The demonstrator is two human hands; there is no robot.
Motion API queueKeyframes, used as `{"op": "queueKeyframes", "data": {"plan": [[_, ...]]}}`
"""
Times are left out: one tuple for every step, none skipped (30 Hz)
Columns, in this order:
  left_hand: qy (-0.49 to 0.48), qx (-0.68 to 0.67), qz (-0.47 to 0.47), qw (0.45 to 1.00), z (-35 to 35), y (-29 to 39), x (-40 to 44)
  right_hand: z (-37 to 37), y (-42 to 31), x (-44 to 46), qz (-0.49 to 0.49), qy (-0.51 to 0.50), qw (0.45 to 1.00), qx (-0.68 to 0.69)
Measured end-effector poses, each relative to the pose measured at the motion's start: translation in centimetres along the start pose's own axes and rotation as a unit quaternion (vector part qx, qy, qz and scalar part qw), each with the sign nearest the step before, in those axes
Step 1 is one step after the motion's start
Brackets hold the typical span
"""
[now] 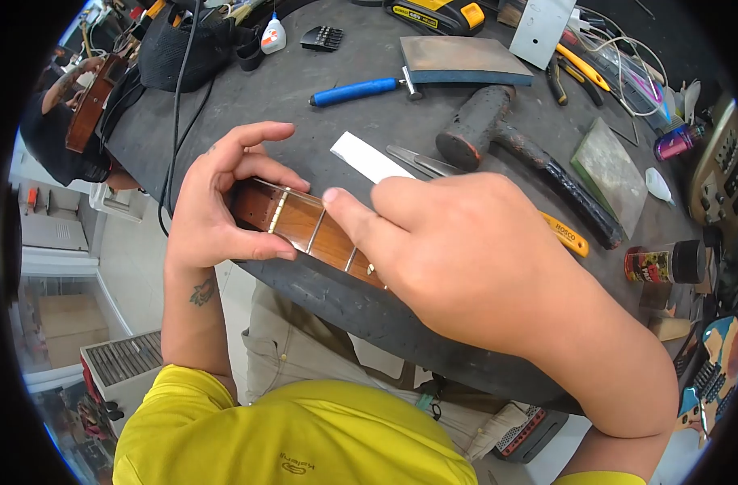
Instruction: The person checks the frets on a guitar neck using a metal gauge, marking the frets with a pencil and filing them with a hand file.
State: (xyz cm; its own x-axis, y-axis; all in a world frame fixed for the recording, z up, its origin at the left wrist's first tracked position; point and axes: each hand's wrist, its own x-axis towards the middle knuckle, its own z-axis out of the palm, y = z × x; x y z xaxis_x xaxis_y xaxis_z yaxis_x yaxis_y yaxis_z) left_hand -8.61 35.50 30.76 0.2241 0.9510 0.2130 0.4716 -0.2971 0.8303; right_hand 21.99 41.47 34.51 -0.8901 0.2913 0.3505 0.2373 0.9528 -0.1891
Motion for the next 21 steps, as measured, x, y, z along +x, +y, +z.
{"op": "queueKeyframes", "data": {"plan": [[0.000, 0.001, 0.000, 1.000, 0.0, 0.0, 0.1, -0.3, -0.1, -0.4, 0.000, 0.001, 1.000, 0.000], [-0.003, 0.006, -0.005, 1.000, -0.1, 0.0, 0.1, -0.8, -0.3, -1.1, 0.008, 0.001, 1.000, -0.001], [-0.004, 0.010, -0.012, 1.000, -0.1, 0.0, -0.1, -0.9, -0.2, -1.3, 0.014, -0.001, 1.000, -0.002], [-0.001, 0.010, -0.015, 1.000, -0.1, 0.1, -0.3, -0.6, -0.1, -0.9, 0.011, -0.002, 1.000, 0.000], [0.004, -0.025, -0.038, 0.999, 0.1, 0.4, -0.2, -0.2, -0.1, -0.6, 0.007, 0.002, 1.000, 0.000], [0.008, -0.060, -0.059, 0.996, 0.3, 0.6, 0.0, 0.0, 0.0, -0.4, 0.004, 0.008, 1.000, -0.004], [0.004, -0.062, -0.056, 0.997, 0.4, 0.5, 0.1, 0.0, 0.0, -0.5, 0.009, 0.008, 1.000, -0.006], [0.004, -0.040, -0.036, 0.999, 0.3, 0.2, 0.0, 0.0, 0.0, -0.4, 0.007, 0.008, 1.000, -0.005], [0.007, -0.017, -0.016, 1.000, 0.2, 0.0, 0.0, 0.0, 0.0, -0.3, 0.001, 0.007, 1.000, -0.003], [0.009, -0.016, -0.016, 1.000, 0.0, 0.0, 0.0, -0.2, -0.1, -0.5, -0.002, 0.008, 1.000, -0.004], [0.001, 0.007, -0.001, 1.000, -0.1, 0.0, 0.1, -0.5, -0.3, -1.0, 0.008, 0.008, 1.000, -0.003], [-0.004, 0.029, 0.012, 1.000, -0.2, -0.1, 0.0, -0.7, -0.3, -1.2, 0.014, 0.006, 1.000, -0.002], [0.000, 0.029, 0.008, 1.000, -0.1, 0.1, -0.3, -0.3, -0.2, -0.7, 0.010, 0.005, 1.000, 0.001], [0.008, -0.006, -0.025, 1.000, 0.1, 0.4, -0.2, 0.2, -0.2, -0.1, 0.002, 0.011, 1.000, 0.003], [0.013, -0.041, -0.056, 0.998, 0.3, 0.6, 0.0, 0.3, -0.2, -0.1, -0.003, 0.019, 1.000, 0.003], [0.008, -0.042, -0.053, 0.998, 0.4, 0.4, 0.1, 0.1, -0.1, -0.3, 0.003, 0.020, 1.000, 0.000], [0.009, -0.024, -0.022, 0.999, 0.4, -0.1, 0.0, -0.1, -0.1, -0.5, 0.004, 0.012, 1.000, -0.001], [0.014, -0.005, 0.007, 1.000, 0.2, -0.4, 0.0, -0.2, 0.0, -0.5, 0.001, 0.005, 1.000, -0.001], [0.016, -0.003, 0.007, 1.000, 0.1, -0.5, 0.1, -0.3, -0.1, -0.6, -0.001, 0.005, 1.000, 0.000], [0.010, 0.007, 0.023, 1.000, 0.0, -0.5, 0.2, -0.6, -0.3, -0.9, 0.006, 0.007, 1.000, -0.003], [0.004, 0.016, 0.036, 0.999, 0.0, -0.5, 0.0, -0.6, -0.4, -1.1, 0.013, 0.006, 1.000, -0.004]]}}
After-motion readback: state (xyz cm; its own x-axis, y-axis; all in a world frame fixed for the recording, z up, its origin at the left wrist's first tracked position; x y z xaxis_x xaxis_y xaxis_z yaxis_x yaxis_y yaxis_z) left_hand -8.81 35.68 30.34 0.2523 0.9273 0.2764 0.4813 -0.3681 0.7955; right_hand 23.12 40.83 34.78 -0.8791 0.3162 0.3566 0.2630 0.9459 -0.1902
